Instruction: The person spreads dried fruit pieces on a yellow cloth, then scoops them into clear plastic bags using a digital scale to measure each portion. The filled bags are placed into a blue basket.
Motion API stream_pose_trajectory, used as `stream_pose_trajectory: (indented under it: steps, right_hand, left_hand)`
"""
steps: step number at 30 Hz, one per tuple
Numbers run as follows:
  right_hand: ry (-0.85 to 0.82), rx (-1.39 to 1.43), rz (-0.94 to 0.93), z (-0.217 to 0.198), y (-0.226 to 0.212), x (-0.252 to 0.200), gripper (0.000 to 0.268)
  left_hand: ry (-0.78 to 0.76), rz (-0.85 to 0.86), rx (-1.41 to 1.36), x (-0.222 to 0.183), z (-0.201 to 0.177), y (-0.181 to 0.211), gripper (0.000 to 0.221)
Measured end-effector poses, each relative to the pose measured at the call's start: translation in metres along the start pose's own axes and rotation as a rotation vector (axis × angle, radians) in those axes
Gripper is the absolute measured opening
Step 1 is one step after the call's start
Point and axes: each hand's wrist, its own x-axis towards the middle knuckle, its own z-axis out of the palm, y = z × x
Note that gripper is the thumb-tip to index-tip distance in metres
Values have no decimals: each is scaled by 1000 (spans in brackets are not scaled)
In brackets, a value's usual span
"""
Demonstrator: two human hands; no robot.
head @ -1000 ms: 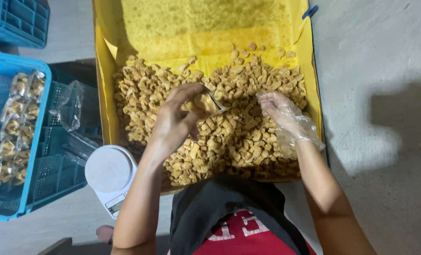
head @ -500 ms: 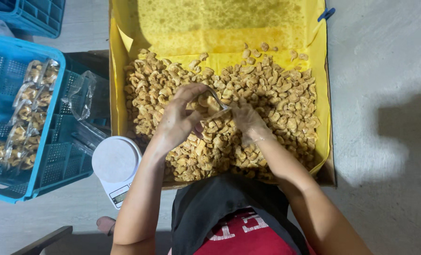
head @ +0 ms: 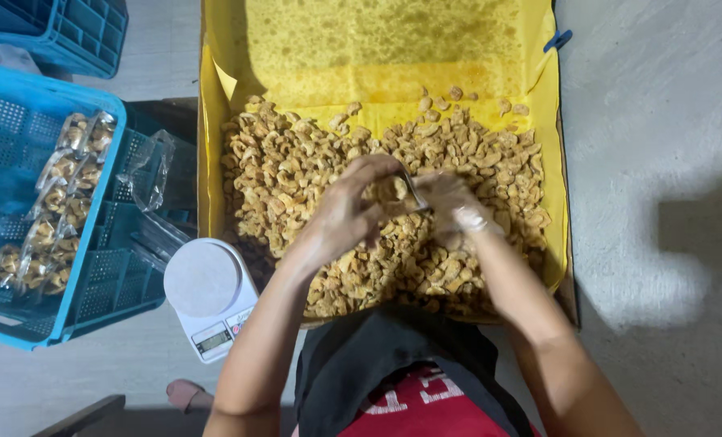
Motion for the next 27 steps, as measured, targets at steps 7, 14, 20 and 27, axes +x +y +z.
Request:
stream_pose_trajectory:
  steps: [7, 14, 20, 27]
  right_hand:
    - [153, 763, -31, -90, -82, -95, 40]
    - [32, 335, -131, -84, -180, -103, 27]
    - [286, 586, -224, -96, -159, -116, 33]
    - [322, 800, -479, -97, -58, -104, 29]
  left_hand:
    - [50, -39, -1, 11, 7, -22, 50]
    - [26, -145, -85, 13, 2, -22, 37]
    - [82, 23, -229, -1, -6, -16, 47]
    - [83, -31, -195, -4, -11, 8, 46]
